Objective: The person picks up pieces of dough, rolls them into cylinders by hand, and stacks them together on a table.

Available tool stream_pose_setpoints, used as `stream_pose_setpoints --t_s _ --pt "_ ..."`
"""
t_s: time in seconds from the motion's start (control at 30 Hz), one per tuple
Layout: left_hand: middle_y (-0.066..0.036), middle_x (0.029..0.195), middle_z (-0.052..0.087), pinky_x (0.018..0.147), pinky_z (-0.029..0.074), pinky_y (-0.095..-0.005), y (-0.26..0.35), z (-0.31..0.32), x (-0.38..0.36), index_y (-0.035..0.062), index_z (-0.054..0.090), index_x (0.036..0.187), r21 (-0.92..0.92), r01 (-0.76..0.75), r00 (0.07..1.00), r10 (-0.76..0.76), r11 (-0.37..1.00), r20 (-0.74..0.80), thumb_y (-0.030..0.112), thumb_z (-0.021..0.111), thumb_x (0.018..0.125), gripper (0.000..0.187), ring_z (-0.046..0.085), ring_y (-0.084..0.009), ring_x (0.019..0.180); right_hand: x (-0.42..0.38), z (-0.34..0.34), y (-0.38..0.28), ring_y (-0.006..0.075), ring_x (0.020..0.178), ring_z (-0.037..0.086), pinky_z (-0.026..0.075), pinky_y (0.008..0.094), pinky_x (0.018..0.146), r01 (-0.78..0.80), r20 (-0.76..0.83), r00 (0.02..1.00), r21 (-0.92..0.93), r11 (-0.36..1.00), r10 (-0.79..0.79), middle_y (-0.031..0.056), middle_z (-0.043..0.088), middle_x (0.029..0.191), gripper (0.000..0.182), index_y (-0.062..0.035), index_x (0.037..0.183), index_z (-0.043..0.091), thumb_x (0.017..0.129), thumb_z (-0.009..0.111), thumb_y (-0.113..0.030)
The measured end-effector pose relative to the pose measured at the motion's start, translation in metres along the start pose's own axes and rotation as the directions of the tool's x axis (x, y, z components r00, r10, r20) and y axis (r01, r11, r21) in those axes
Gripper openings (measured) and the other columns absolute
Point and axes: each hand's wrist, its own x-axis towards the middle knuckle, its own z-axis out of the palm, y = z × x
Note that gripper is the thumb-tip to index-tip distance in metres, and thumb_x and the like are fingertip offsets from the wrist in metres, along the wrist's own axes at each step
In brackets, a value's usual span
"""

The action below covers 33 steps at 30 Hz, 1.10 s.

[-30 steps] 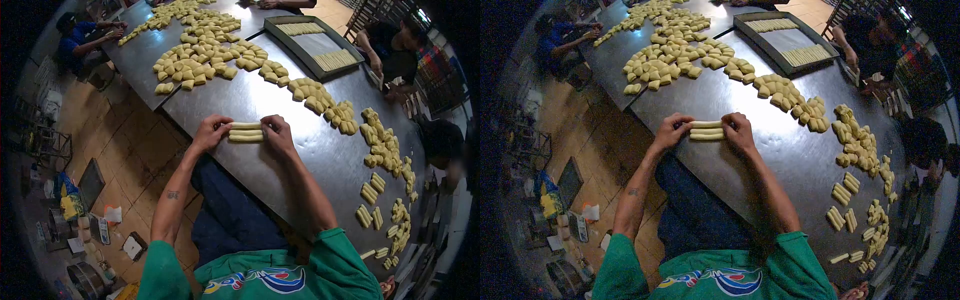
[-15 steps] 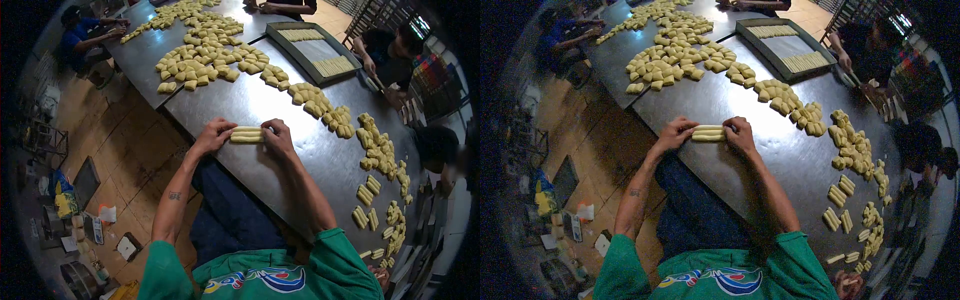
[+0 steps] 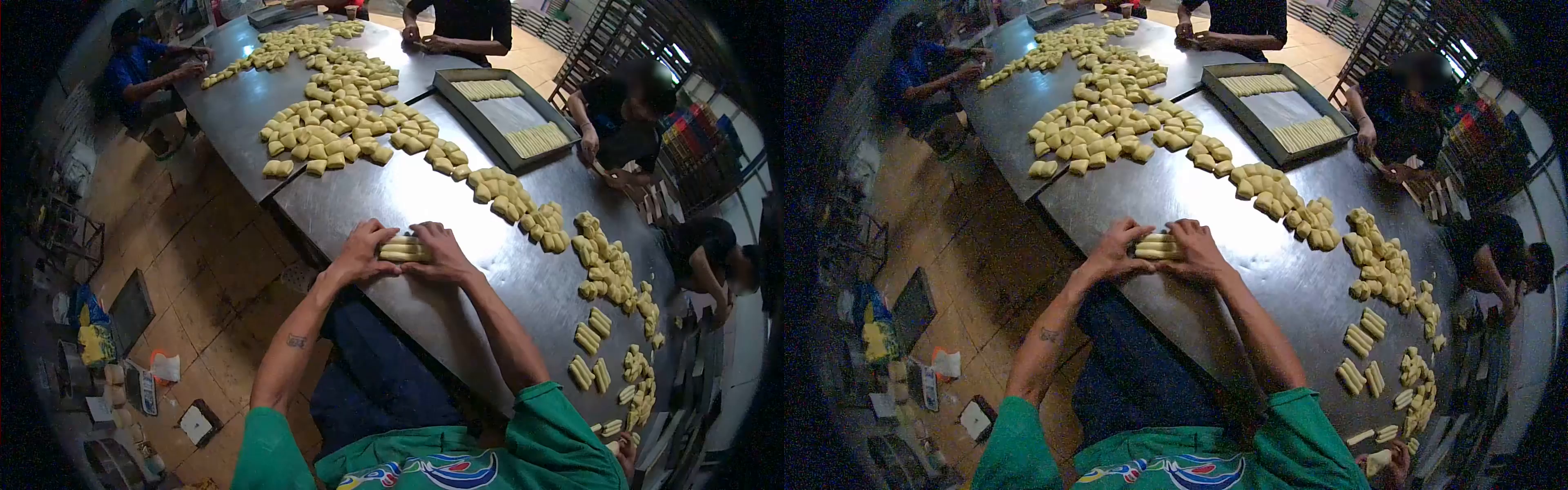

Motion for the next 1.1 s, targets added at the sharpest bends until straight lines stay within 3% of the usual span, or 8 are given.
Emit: stream_pose_setpoints --t_s 0.13,0.23,0.5,0.57,0.73,0.8,0.87,1.1 --pt "-0.010 0.087 0.060 0.078 0.048 -0.0375 0.006 0.000 0.003 0.0087 0.071 0.105 -0.109 0.233 0.972 -0.228 0.966 0.052 0.031 0.087 0.061 0.052 0.058 -0.0277 0.085 0.002 0.010 0.008 0.0321 0.107 0.049 0.038 0.0428 0.090 -0.015 0.198 0.980 -0.009 1.000 0.017 0.0140 0.051 0.111 0.049 -0.0097 0.116 0.053 0.075 0.072 -0.029" --pt "-0.010 0.085 0.061 0.077 0.049 -0.0369 0.008 -0.002 0.000 0.0084 0.073 0.099 -0.049 0.054 0.995 -0.058 0.997 -0.081 0.033 0.087 0.062 0.046 0.059 -0.0264 0.085 -0.009 0.003 0.001 0.0291 0.104 0.050 0.039 0.0424 0.087 0.040 -0.135 0.990 0.080 0.996 -0.029 0.0117 0.053 0.105 0.039 -0.0097 0.106 0.055 0.075 0.071 -0.029" --pt "-0.007 0.078 0.066 0.060 0.052 -0.0285 0.042 -0.007 -0.009 0.0020 0.072 0.092 -0.070 0.283 0.950 -0.270 0.956 0.158 0.035 0.085 0.070 0.042 0.063 -0.0148 0.069 -0.048 -0.027 -0.018 0.0242 0.089 0.059 0.044 0.0392 0.082 -0.056 -0.026 0.998 -0.067 0.996 0.054 0.0095 0.061 0.094 0.033 -0.0027 0.093 0.063 0.073 0.075 -0.026" --pt "-0.010 0.084 0.067 0.064 0.052 -0.0291 0.071 -0.004 -0.016 -0.0001 0.071 0.094 -0.268 0.495 0.859 -0.420 0.827 0.293 0.027 0.083 0.070 0.038 0.065 -0.0148 0.072 -0.072 -0.033 -0.030 0.0168 0.087 0.061 0.048 0.0325 0.073 -0.318 0.099 0.945 0.497 0.807 0.312 0.0090 0.060 0.095 0.034 -0.0028 0.094 0.062 0.071 0.077 -0.023" --pt "-0.009 0.093 0.069 0.073 0.053 -0.0268 0.129 0.022 -0.023 -0.0052 0.068 0.100 -0.586 0.542 0.839 -0.351 0.603 0.415 0.018 0.079 0.078 0.034 0.064 -0.0135 0.082 -0.130 -0.062 -0.052 0.0122 0.075 0.061 0.050 0.0269 0.073 -0.509 0.268 0.794 0.784 0.356 0.546 0.0044 0.065 0.082 0.032 0.0008 0.100 0.061 0.081 0.077 -0.020" --pt "-0.009 0.094 0.068 0.076 0.053 -0.0261 0.147 0.035 -0.022 -0.0070 0.067 0.102 -0.614 0.590 0.804 -0.313 0.523 0.506 0.016 0.076 0.082 0.032 0.064 -0.0138 0.085 -0.153 -0.060 -0.054 0.0122 0.076 0.061 0.051 0.0271 0.073 -0.515 0.174 0.702 0.794 0.324 0.690 0.0049 0.065 0.082 0.028 0.0019 0.099 0.062 0.083 0.074 -0.018" --pt "-0.010 0.097 0.068 0.081 0.054 -0.0272 0.147 0.061 -0.028 -0.0080 0.066 0.107 -0.773 0.611 0.764 -0.380 0.170 0.521 0.015 0.070 0.088 0.030 0.065 -0.0147 0.087 -0.174 -0.073 -0.061 0.0125 0.076 0.063 0.053 0.0269 0.072 -0.510 -0.022 0.605 0.757 0.408 0.796 0.0064 0.067 0.082 0.019 0.0044 0.096 0.066 0.088 0.069 -0.012" --pt "-0.016 0.101 0.068 0.080 0.057 -0.0316 0.158 0.076 -0.030 -0.0090 0.064 0.107 -0.832 0.551 0.787 -0.372 0.062 0.493 0.014 0.059 0.096 0.026 0.068 -0.0214 0.085 -0.240 -0.194 -0.084 0.0123 0.077 0.066 0.053 0.0252 0.069 -0.447 -0.160 0.478 0.802 0.396 0.864 0.0076 0.070 0.088 0.019 0.0029 0.100 0.068 0.087 0.068 -0.011"
